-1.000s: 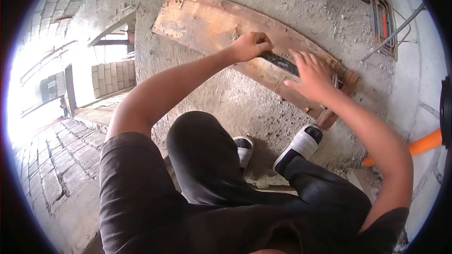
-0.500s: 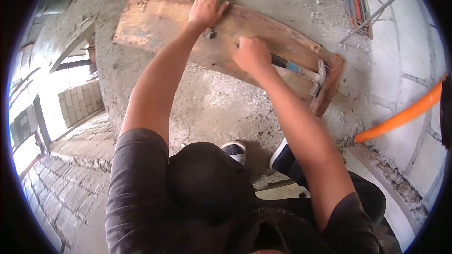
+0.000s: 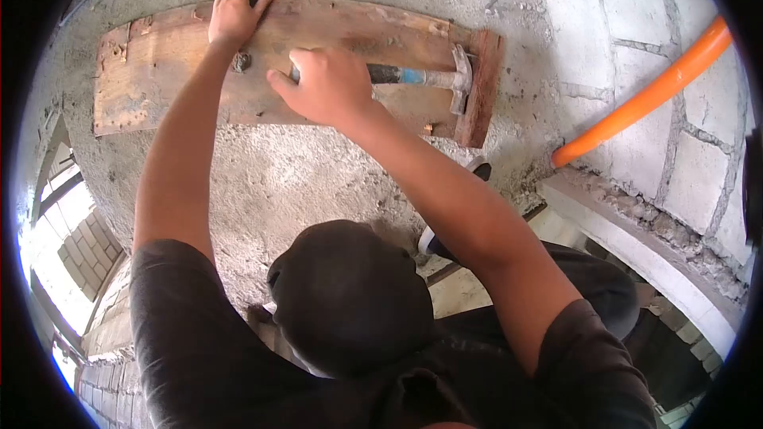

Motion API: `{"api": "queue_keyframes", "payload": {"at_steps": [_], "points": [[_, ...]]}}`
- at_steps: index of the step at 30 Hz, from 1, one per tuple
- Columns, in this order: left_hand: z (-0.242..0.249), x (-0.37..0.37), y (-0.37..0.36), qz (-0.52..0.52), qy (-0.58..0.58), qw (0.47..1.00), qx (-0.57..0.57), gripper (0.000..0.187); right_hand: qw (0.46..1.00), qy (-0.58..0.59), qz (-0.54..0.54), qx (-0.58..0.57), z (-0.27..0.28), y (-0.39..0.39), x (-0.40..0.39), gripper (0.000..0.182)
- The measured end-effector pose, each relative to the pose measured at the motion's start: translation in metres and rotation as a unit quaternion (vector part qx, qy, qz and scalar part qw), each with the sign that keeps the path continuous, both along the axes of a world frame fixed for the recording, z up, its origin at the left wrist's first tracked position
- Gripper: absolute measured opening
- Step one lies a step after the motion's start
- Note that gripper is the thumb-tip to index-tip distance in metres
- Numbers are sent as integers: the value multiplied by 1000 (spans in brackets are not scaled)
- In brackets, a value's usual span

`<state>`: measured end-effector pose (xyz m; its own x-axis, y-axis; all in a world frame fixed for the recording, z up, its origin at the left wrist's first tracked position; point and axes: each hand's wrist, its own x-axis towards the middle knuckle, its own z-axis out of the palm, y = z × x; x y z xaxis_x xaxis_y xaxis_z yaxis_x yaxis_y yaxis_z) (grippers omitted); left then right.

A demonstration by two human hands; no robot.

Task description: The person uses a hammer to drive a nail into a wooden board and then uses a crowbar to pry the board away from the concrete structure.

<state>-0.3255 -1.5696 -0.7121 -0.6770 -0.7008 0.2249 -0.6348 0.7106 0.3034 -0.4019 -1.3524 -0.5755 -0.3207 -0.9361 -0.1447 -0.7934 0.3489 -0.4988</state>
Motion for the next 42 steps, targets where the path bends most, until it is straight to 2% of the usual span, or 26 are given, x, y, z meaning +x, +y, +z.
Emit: {"api": "queue_keyframes", "payload": {"at_steps": [2, 4, 5, 7, 10, 11, 14, 16, 18, 20, 22, 23, 26, 28, 31, 32, 33, 34, 35, 36, 38, 39, 41, 42], "points": [[6, 1, -1, 8, -19, 1000, 4, 53, 1000, -4, 15, -8, 6, -5, -3, 45], [5, -1, 0, 12, -38, 999, 4, 55, 993, -12, 49, 107, 7, -12, -7, 50], [3, -4, 0, 2, -36, 999, 3, 55, 993, -11, 39, 107, 2, -10, -8, 50], [-2, -4, -1, 17, -20, 999, -19, 55, 999, 15, 39, 33, -10, -8, -6, 50], [-6, -3, -4, 12, -23, 998, -54, 55, 999, 7, 29, 45, -14, -9, -8, 49], [-8, -2, -7, 2, -64, 997, -51, 57, 999, 2, 22, 38, -15, -7, -6, 49], [-17, -5, -19, -16, -80, 996, -23, 59, 999, -12, 18, 45, -19, -10, -5, 44], [-25, -5, -24, 3, -159, 987, -29, 49, 998, -14, 16, 54, -20, -10, -4, 42], [-3, -11, -16, -14, -190, 981, -18, 44, 1000, 6, 6, 12, -22, -10, 1, 36], [-9, -4, -21, -23, -220, 975, -4, 40, 1000, -8, 2, 10, -17, -10, 3, 33], [-17, 0, -25, -98, -242, 959, -105, 37, 1000, -24, -1, 10, -12, -6, 4, 30], [-21, 4, -25, -96, -245, 959, -101, 37, 1000, -27, 1, 1, -8, -5, 3, 28], [-21, -2, -28, -96, -203, 969, -102, 41, 999, -39, 13, -11, 10, 6, -2, 26], [-16, -6, -29, -45, -183, 981, 46, 47, 998, -51, 27, -14, 20, 16, 1, 25], [4, -9, -22, -3, -186, 981, 61, 57, 996, -17, 44, -69, 25, 24, 4, 27], [18, -12, -16, 5, -153, 982, 113, 63, 997, -30, 47, -51, 25, 21, -1, 29], [13, -12, -16, 4, -144, 984, 108, 63, 997, -41, 50, -34, 23, 16, -8, 31], [-6, -5, -16, -27, -110, 993, 43, 66, 998, -41, 50, 15, 14, 3, -12, 35], [3, -9, -12, -57, -75, 995, -25, 69, 998, -32, 50, 7, 12, -3, -17, 35], [10, -14, -12, 12, -134, 990, 35, 69, 997, -29, 73, 22, 8, -9, -20, 36], [2, -14, -21, 9, -123, 992, 21, 69, 993, -32, 103, 48, -1, -16, -15, 37], [-6, -9, -18, -1, -118, 993, 10, 69, 994, -32, 82, 57, -8, -16, -10, 37], [8, -11, -15, -1, -142, 984, 107, 71, 996, -36, 49, 72, -11, -7, -3, 37], [-5, -9, -20, -14, -109, 992, 69, 71, 995, -25, 61, 71, -8, -2, 1, 37]]}}
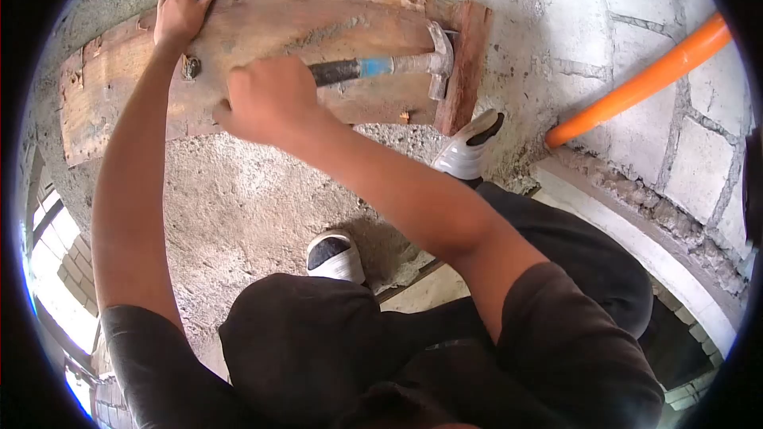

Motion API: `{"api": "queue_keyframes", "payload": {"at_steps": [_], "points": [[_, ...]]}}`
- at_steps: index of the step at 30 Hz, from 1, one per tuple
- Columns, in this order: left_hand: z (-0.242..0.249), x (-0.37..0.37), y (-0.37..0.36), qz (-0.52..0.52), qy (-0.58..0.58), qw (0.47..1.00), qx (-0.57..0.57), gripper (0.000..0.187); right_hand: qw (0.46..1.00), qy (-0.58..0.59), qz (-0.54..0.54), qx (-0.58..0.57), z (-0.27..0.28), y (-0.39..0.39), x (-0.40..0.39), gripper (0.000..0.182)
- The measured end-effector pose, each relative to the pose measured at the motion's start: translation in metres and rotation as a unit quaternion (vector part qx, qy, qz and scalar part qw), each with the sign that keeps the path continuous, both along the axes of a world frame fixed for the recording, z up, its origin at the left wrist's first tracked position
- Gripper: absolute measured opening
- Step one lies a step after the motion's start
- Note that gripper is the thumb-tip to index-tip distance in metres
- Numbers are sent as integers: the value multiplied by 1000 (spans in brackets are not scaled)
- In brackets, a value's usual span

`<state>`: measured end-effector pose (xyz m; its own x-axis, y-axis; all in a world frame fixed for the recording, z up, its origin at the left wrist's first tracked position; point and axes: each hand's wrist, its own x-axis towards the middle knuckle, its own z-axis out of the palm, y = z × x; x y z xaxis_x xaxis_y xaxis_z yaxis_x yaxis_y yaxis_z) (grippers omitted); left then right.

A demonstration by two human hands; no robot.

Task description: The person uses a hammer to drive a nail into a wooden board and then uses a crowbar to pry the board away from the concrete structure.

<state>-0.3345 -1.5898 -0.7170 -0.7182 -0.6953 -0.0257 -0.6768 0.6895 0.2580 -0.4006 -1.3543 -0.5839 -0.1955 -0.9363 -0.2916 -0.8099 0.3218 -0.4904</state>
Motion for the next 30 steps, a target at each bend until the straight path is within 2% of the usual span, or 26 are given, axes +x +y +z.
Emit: {"api": "queue_keyframes", "payload": {"at_steps": [2, 4, 9, 13, 15, 17, 21, 23, 24, 25, 26, 27, 28, 30], "points": [[-12, 2, 5, -26, 25, 999, -32, 72, 1000, -7, 19, -2, 6, 5, -1, 36], [-6, 1, 1, 32, -21, 998, 41, 74, 999, -15, 32, 0, 10, 4, -8, 36], [14, -4, 8, 37, -18, 999, 7, 73, 996, -37, 65, 43, 18, -16, -28, 38], [3, 0, 6, 8, -2, 1000, -20, 71, 995, -40, 46, 79, 7, -11, -7, 39], [9, -2, 6, 36, -7, 999, -14, 69, 995, -36, 33, 89, 0, -14, -9, 39], [8, -5, 4, 22, -35, 999, 35, 68, 994, -46, 77, 67, 1, -15, -23, 41], [16, -6, 10, 35, -18, 999, -17, 65, 990, -50, 107, 83, 12, -37, -37, 41], [25, -10, 17, 52, -46, 998, 4, 64, 990, -69, -4, 125, 22, -47, -34, 42], [31, -12, 16, 54, -56, 995, 60, 65, 989, -71, -8, 130, 14, -38, -29, 42], [19, -12, 12, 51, -55, 995, 60, 65, 990, -59, 41, 123, 2, -28, -23, 42], [-3, -4, 5, 17, 4, 1000, 3, 66, 987, -47, 99, 116, -6, -24, -19, 42], [-16, 4, 0, -21, 61, 996, -57, 67, 987, -50, 103, 112, -7, -28, -20, 42], [-11, 4, 7, -27, 57, 997, -49, 67, 985, -53, 128, 107, -6, -25, -22, 43], [16, -9, 9, 47, -71, 996, 11, 68, 982, -41, 160, 96, -4, -30, -36, 44]]}}
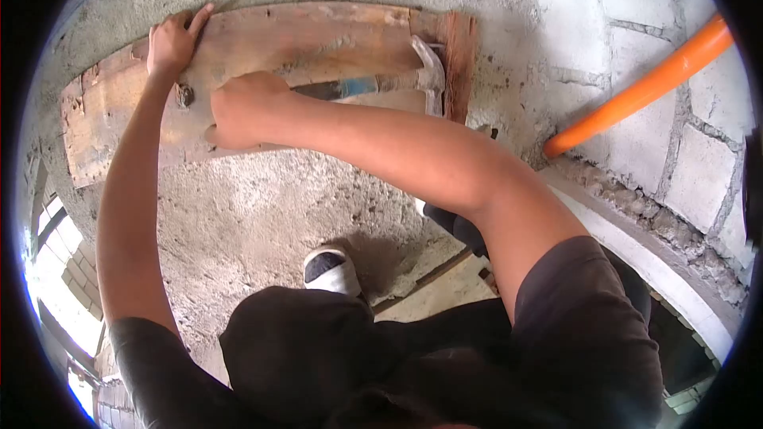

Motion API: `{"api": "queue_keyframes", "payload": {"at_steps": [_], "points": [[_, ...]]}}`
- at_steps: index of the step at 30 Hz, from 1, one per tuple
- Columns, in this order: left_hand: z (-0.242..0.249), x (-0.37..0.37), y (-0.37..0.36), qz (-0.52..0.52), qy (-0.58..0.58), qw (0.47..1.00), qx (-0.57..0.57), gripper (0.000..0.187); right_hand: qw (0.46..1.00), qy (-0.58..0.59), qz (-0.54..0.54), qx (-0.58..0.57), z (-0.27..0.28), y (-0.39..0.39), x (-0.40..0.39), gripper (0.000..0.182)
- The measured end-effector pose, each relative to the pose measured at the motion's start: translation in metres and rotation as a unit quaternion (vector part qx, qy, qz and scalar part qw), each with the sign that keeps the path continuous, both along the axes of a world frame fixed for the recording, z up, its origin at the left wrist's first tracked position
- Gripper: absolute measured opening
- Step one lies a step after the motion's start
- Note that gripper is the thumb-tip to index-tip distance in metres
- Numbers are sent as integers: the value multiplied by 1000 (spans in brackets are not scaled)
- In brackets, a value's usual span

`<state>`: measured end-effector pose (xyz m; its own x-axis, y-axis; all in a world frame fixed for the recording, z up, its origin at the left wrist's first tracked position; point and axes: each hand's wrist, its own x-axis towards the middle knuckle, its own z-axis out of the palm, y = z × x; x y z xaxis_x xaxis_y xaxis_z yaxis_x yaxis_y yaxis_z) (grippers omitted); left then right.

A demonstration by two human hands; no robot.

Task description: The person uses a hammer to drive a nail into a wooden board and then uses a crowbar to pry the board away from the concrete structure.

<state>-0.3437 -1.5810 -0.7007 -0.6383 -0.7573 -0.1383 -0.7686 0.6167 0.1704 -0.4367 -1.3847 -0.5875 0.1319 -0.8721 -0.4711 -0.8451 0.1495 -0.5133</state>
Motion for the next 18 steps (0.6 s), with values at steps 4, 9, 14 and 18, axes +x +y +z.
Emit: {"api": "queue_keyframes", "payload": {"at_steps": [4, 9, 14, 18], "points": [[-3, 3, 4, -39, 68, 996, -43, 69, 992, -51, -58, 103, 8, -32, -7, 43], [1, -2, -2, -25, 27, 999, -11, 69, 991, 80, -103, -14, -15, 18, 37, 44], [5, -1, 2, 12, 21, 1000, 12, 72, 994, 19, -105, -29, -3, -2, 13, 44], [2, 1, 4, -8, 54, 998, -18, 70, 968, 20, -249, -6, 5, -36, 4, 40]]}}
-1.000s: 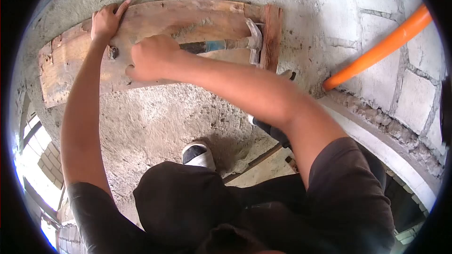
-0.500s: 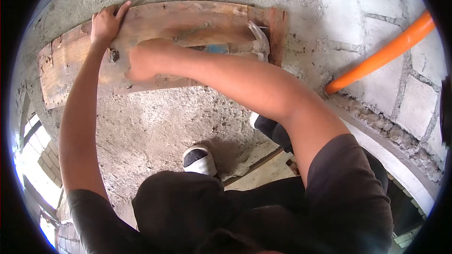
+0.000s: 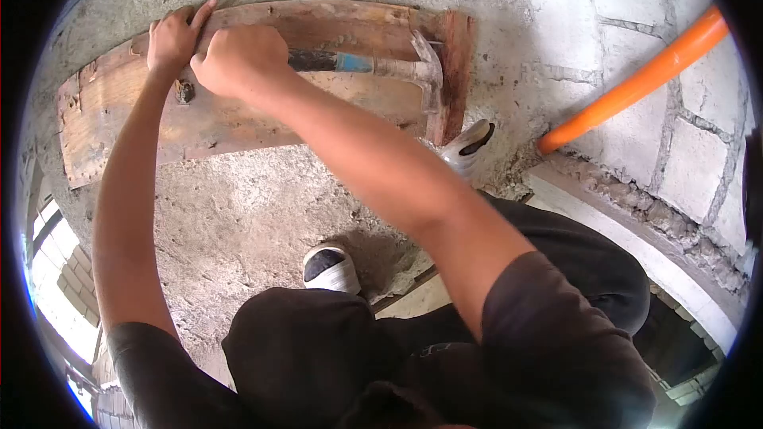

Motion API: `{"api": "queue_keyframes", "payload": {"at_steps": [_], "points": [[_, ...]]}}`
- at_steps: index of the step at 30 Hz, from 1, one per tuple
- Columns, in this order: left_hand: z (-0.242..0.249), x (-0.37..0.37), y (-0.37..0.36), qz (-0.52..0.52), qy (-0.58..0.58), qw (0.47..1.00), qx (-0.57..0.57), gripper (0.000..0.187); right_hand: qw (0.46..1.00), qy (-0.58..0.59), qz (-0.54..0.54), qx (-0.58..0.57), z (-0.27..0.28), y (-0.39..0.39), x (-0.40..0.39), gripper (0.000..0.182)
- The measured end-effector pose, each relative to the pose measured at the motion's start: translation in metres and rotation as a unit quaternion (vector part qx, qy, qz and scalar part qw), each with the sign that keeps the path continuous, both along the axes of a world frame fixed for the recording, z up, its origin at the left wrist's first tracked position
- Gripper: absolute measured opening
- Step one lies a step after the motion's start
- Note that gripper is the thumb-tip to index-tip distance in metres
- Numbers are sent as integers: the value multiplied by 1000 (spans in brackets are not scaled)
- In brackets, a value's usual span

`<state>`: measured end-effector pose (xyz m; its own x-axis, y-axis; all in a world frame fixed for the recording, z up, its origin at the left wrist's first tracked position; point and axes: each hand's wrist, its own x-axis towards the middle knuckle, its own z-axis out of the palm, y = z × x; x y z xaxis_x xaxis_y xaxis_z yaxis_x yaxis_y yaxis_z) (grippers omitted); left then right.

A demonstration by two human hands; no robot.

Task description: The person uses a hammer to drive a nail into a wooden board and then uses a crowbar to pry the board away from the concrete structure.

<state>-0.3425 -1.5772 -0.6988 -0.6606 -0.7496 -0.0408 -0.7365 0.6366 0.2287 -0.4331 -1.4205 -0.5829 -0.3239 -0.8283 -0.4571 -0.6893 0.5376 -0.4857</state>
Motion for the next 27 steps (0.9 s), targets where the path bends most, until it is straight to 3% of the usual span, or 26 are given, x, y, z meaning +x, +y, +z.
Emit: {"api": "queue_keyframes", "payload": {"at_steps": [1, 3, 4, 6, 9, 13, 15, 16, 19, 21, 23, 25, 27], "points": [[4, 0, 1, 1, -10, 1000, 21, 69, 1000, 0, -1, 4, -6, 18, 10, 40], [3, -1, -1, -6, -42, 998, 36, 70, 991, 67, 108, -31, -14, 62, 36, 38], [-4, 0, -1, -33, -12, 999, 2, 69, 994, 78, 45, -64, 1, 62, 36, 36], [-15, 9, 9, -81, -3, 996, -21, 68, 997, 40, 40, -54, -4, 59, 34, 36], [16, -9, 9, 18, -55, 998, 3, 65, 994, 43, 32, -90, -8, 17, 5, 35], [-6, 0, 5, 0, -27, 999, 16, 67, 995, 46, -59, -62, -13, 28, 18, 34], [-10, -2, -1, -7, -36, 999, 20, 66, 983, 116, 43, -139, -23, 75, 43, 33], [-18, 1, -4, -24, 10, 1000, 7, 68, 990, 100, 29, -99, 2, 67, 30, 33], [0, -8, -1, 11, -50, 998, 41, 69, 994, 41, 70, -78, -12, 54, 16, 32], [9, -11, -6, 6, -14, 1000, 4, 69, 995, 40, 72, -52, -9, 43, 16, 32], [4, -5, 10, -14, 6, 1000, -10, 69, 997, 59, 1, -48, 3, 46, 23, 34], [14, -6, 6, -6, -19, 999, 42, 69, 995, 63, 24, -68, 13, 71, 27, 34], [3, 0, 5, -31, -22, 999, 18, 70, 994, 51, 28, -88, 9, 71, 31, 35]]}}
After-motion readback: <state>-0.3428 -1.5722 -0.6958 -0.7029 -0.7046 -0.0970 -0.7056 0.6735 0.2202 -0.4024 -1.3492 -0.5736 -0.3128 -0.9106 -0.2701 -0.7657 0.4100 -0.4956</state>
